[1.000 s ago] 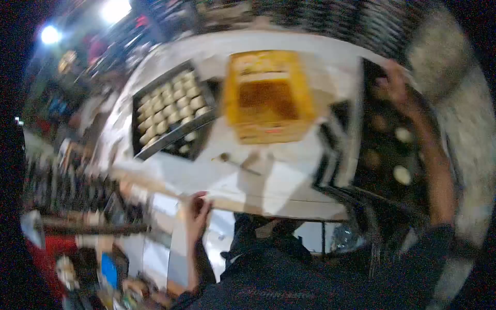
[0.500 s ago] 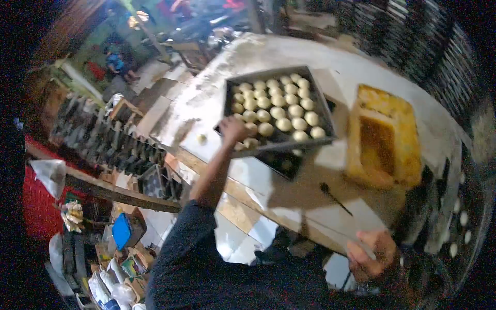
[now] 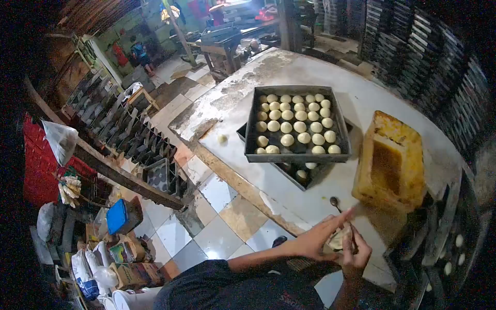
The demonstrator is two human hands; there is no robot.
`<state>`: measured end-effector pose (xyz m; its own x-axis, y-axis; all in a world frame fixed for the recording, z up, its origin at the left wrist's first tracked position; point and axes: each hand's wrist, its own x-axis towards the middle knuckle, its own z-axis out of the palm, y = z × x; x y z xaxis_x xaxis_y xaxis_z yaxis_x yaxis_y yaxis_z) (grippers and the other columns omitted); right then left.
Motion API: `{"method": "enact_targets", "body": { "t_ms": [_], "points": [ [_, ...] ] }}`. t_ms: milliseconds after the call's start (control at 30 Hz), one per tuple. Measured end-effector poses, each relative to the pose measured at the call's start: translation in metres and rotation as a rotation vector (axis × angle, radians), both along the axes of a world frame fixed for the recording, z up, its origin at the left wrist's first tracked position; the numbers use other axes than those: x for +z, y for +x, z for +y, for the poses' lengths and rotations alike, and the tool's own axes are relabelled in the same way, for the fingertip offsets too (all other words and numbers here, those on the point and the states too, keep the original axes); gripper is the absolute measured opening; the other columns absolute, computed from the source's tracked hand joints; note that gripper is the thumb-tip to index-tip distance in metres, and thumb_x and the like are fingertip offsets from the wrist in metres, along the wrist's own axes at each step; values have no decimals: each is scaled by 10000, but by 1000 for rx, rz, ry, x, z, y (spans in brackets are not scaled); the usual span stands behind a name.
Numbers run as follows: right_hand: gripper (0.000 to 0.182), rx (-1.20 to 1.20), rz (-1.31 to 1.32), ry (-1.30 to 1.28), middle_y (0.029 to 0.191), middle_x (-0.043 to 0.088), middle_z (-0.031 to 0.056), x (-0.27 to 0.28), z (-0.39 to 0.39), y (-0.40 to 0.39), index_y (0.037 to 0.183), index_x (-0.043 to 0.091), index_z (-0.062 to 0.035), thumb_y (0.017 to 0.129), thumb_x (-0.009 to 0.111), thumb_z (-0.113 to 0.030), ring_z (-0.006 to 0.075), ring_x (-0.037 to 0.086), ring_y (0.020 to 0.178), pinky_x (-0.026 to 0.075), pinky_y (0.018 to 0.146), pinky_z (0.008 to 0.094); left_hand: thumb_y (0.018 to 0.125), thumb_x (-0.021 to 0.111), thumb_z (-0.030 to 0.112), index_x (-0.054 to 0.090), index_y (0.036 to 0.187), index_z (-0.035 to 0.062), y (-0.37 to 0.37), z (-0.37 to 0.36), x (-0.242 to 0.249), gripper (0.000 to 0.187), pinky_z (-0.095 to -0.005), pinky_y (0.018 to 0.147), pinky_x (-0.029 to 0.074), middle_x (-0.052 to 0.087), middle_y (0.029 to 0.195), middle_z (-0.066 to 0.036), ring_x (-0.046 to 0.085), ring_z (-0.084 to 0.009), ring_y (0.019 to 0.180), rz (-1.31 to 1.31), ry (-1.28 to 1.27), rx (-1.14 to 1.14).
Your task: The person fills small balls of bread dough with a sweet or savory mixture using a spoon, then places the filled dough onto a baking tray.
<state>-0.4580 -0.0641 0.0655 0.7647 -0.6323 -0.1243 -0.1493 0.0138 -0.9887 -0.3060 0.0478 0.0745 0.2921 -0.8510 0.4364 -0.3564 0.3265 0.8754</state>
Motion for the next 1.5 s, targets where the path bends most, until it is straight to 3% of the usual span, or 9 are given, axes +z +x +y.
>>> {"method": "enact_targets", "body": {
  "t_ms": [267, 533, 767, 967, 1067, 1133, 1267, 1333, 1500],
  "points": [
    [547, -155, -299, -715, 1351, 445, 282, 53, 38, -101, 1294, 508, 72, 892, 603, -288, 355, 452, 1268, 407, 1010, 420, 905, 642, 163, 557, 1259, -24, -129, 0, 22, 409, -269, 709, 451, 500, 930, -82, 499, -154, 848, 387, 0, 124],
    [335, -530, -443, -529, 902, 655, 100, -7, 38, -153, 1057, 608, 54, 915, 605, -250, 175, 623, 824, 503, 768, 279, 909, 562, 219, 566, 1164, -55, -220, -25, 16, 374, -430, 903, 449, 588, 1112, -266, 592, -373, 1040, 189, -158, 52],
    [425, -420, -126, -693, 1011, 505, 156, -12, -5, -104, 995, 610, 26, 988, 398, -342, 268, 518, 915, 405, 877, 334, 954, 594, 265, 605, 1141, -33, -169, -6, 4, 352, -266, 784, 479, 662, 942, -69, 616, -148, 843, 1015, 557, 197],
    [301, -8, -381, -363, 881, 571, 167, -27, -24, -27, 1018, 610, 24, 974, 412, -200, 248, 536, 790, 438, 773, 331, 943, 571, 310, 487, 1244, -36, -102, -2, -41, 466, -331, 892, 548, 584, 1207, -189, 614, -252, 1087, 1487, 230, 55],
    [235, -27, -105, -24, 908, 570, 184, -95, -65, 29, 951, 607, 4, 955, 470, -187, 282, 539, 822, 437, 775, 350, 942, 565, 307, 469, 1272, -35, -40, -7, -39, 485, -353, 944, 532, 558, 1263, -207, 584, -271, 1149, 1331, 188, 37],
    [172, -158, 325, -1058, 905, 583, 180, -149, -89, 50, 877, 572, -8, 919, 544, -173, 325, 562, 804, 458, 729, 368, 946, 545, 265, 411, 1306, -111, -9, -13, -22, 537, -431, 1052, 421, 497, 1322, -257, 514, -328, 1224, 1271, 176, 93],
    [154, -148, 248, -1182, 845, 564, 164, -166, -95, 56, 815, 525, -19, 885, 595, -137, 348, 557, 752, 460, 667, 391, 913, 537, 242, 365, 1340, -143, 49, -24, -21, 600, -439, 1116, 310, 422, 1402, -253, 420, -344, 1313, 1139, 82, -11],
    [149, 14, 232, -551, 851, 557, 185, -149, -92, 48, 900, 567, 10, 906, 573, -139, 382, 569, 773, 466, 671, 446, 921, 533, 235, 335, 1383, -112, 74, -29, -26, 611, -426, 1103, 320, 425, 1405, -233, 433, -331, 1302, 1075, 119, -19],
    [224, -286, 63, -867, 921, 608, 169, -2, -139, 65, 1092, 630, -15, 907, 559, -119, 376, 573, 667, 475, 585, 419, 951, 513, 189, 270, 1463, -15, 113, -54, -41, 603, -426, 1085, 338, 455, 1377, -203, 443, -314, 1290, 1162, 241, 92]
  ]
}}
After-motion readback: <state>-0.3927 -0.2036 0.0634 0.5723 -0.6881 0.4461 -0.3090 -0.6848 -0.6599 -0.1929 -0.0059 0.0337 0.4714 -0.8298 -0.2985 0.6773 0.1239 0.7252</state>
